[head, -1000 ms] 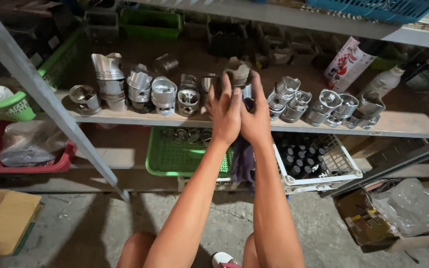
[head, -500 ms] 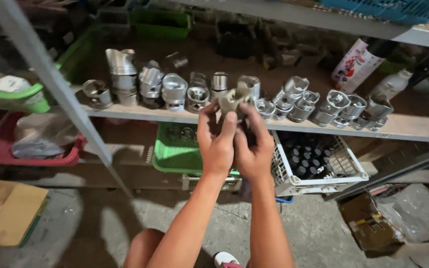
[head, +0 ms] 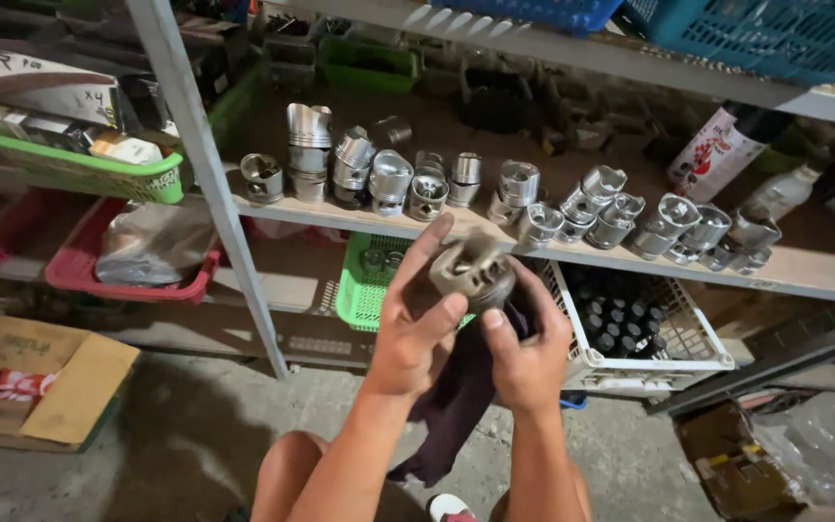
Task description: Cleaning and inspecting motorcycle engine pistons using a cloth
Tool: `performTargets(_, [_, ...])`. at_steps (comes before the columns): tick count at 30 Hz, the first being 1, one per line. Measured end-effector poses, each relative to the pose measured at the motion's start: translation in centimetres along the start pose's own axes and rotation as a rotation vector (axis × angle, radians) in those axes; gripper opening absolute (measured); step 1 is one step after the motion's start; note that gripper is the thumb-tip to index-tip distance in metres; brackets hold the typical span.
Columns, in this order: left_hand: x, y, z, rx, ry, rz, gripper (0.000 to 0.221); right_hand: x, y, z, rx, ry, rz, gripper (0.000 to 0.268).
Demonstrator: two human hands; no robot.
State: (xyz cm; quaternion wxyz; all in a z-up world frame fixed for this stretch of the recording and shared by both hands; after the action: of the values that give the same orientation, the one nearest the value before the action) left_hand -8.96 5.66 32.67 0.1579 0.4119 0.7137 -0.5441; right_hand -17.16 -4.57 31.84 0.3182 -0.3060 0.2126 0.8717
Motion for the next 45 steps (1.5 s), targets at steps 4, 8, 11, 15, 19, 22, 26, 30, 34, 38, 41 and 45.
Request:
performTargets(4, [1.0, 1.1, -1.4, -0.129, 0.020, 0.089, 0.078, 0.3, -0.7, 2.8, -0.103, 0.025, 0.043, 0.069])
performTargets(8, [1.1, 0.6, -2.5, -0.266, 0.103, 0.205, 0.081, 1.1, -0.4, 2.1, -0.072, 0.047, 0.054, 0.069])
performTargets(11, [1.3, 0.5, -3.4, -0.377, 0.123, 0.264, 0.083, 1.2, -0.2, 2.7, -0.085, 0.080, 0.110, 0.069])
performTargets(15, [1.7, 0.3, -3.1, -0.436, 0.129, 0.276, 0.085, 1.0, 0.3, 3.0, -0.014, 0.197, 0.172, 0.071])
performTargets(19, [1.4, 0.6, -2.7, -0.415, 0.145, 0.293, 0.084, 1.1, 0.7, 2.6, 0.014, 0.226, 0.159, 0.071])
performTargets(22, [1.1, 0.1, -3.1, -0.520, 0.121, 0.370, 0.079, 1.2, 0.5, 2.8, 0.064, 0.191, 0.152, 0.068])
performTargets(26, [1.1, 0.1, -2.5, -0.501, 0.159, 0.393, 0.086, 1.2, 0.5, 2.3, 0.033, 0.163, 0.134, 0.068])
performTargets(30, [1.0, 0.2, -2.1, -0.450, 0.177, 0.373, 0.088, 1.0, 0.6, 2.2, -0.028, 0.139, 0.133, 0.071])
performTargets(34, [0.9, 0.1, -1.7, -0.442, 0.161, 0.378, 0.087, 1.2, 0.7, 1.0, -0.118, 0.084, 0.142, 0.072])
performTargets(38, [0.4, -0.5, -2.2, -0.635, 0.067, 0.374, 0.083, 0.6, 0.9, -0.3, -0.174, -0.057, 0.143, 0.076])
performTargets(41, [0.4, 0.0, -2.2, -0.797, -0.020, 0.348, 0.079, 0.2, 1.7, -2.6, -0.141, -0.317, 0.082, 0.058])
performTargets(45, [0.4, 0.4, -2.2, -0.908, -0.099, 0.303, 0.073, 0.5, 4.0, -6.4, -0.110, -0.447, -0.057, 0.033])
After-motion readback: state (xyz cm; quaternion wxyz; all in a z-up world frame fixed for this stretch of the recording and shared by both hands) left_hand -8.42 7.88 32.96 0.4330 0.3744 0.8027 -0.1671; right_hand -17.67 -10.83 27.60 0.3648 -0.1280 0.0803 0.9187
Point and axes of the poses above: each hand's wrist, its own x-axis away from the middle knuckle, its own y-axis out of the back of the hand, z = x × y, the point moved 6 cm from there along -x, towards the middle knuckle, and after that the axes turned 9 degrees about z, right-handed, at the moved point
